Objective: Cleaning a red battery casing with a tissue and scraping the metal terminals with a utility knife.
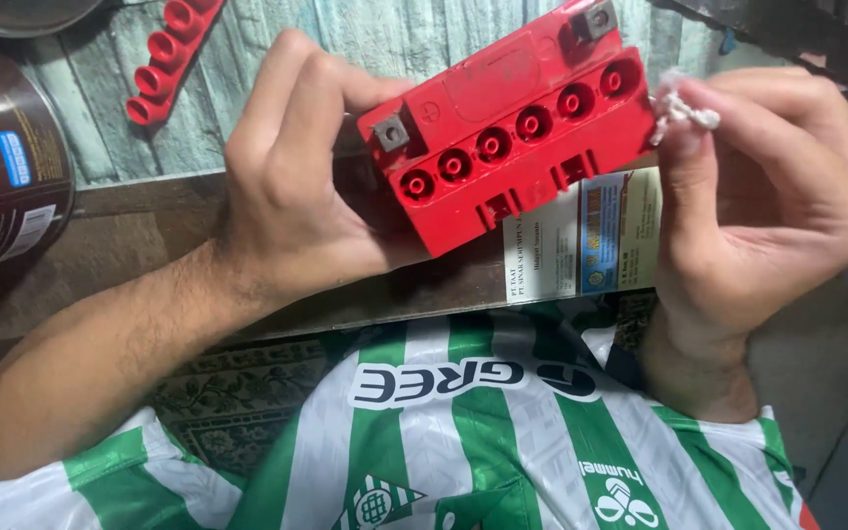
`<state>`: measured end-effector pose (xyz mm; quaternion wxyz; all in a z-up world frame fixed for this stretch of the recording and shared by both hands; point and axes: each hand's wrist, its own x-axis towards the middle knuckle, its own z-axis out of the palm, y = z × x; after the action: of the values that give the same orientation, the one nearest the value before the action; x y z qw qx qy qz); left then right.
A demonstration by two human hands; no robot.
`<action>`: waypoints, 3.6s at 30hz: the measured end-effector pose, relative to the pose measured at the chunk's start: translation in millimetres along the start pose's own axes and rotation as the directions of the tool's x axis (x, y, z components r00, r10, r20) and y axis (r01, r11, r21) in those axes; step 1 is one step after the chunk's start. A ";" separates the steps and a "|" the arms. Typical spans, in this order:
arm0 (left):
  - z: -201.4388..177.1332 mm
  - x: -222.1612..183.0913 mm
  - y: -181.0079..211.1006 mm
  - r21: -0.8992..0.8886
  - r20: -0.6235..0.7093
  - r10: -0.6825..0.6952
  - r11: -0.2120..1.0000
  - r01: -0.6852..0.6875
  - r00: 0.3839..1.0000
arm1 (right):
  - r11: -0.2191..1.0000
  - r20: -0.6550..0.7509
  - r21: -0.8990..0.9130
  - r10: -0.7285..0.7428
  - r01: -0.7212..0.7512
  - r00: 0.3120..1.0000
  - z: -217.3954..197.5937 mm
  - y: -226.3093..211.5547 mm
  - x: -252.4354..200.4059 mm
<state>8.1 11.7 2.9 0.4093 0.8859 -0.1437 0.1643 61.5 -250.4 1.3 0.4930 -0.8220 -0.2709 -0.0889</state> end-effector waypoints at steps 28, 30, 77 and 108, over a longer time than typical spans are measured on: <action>33.6 -17.8 -23.6 0.039 0.156 -0.024 0.999 0.018 0.988 | 0.916 0.000 -0.095 -0.392 0.390 0.920 2.6 -25.4 -62.2; 26.4 -20.5 -7.1 0.029 0.065 -0.179 0.984 0.178 0.982 | 0.937 0.026 -0.077 -0.341 0.342 0.940 8.9 -38.9 -61.6; 47.3 -49.2 -31.8 0.149 0.091 -0.222 0.967 0.207 0.971 | 0.976 0.562 0.128 -0.217 0.175 0.798 38.7 -77.0 -28.6; 12.0 -15.1 -7.1 -0.007 0.033 -0.034 0.999 0.034 0.999 | 0.986 -0.194 -0.066 -0.162 0.152 0.967 2.7 0.5 -32.1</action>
<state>-0.7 8.7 -15.5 0.4131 0.8892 -0.1360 0.1422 34.6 -259.7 -13.6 0.4880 -0.7971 -0.2824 -0.2162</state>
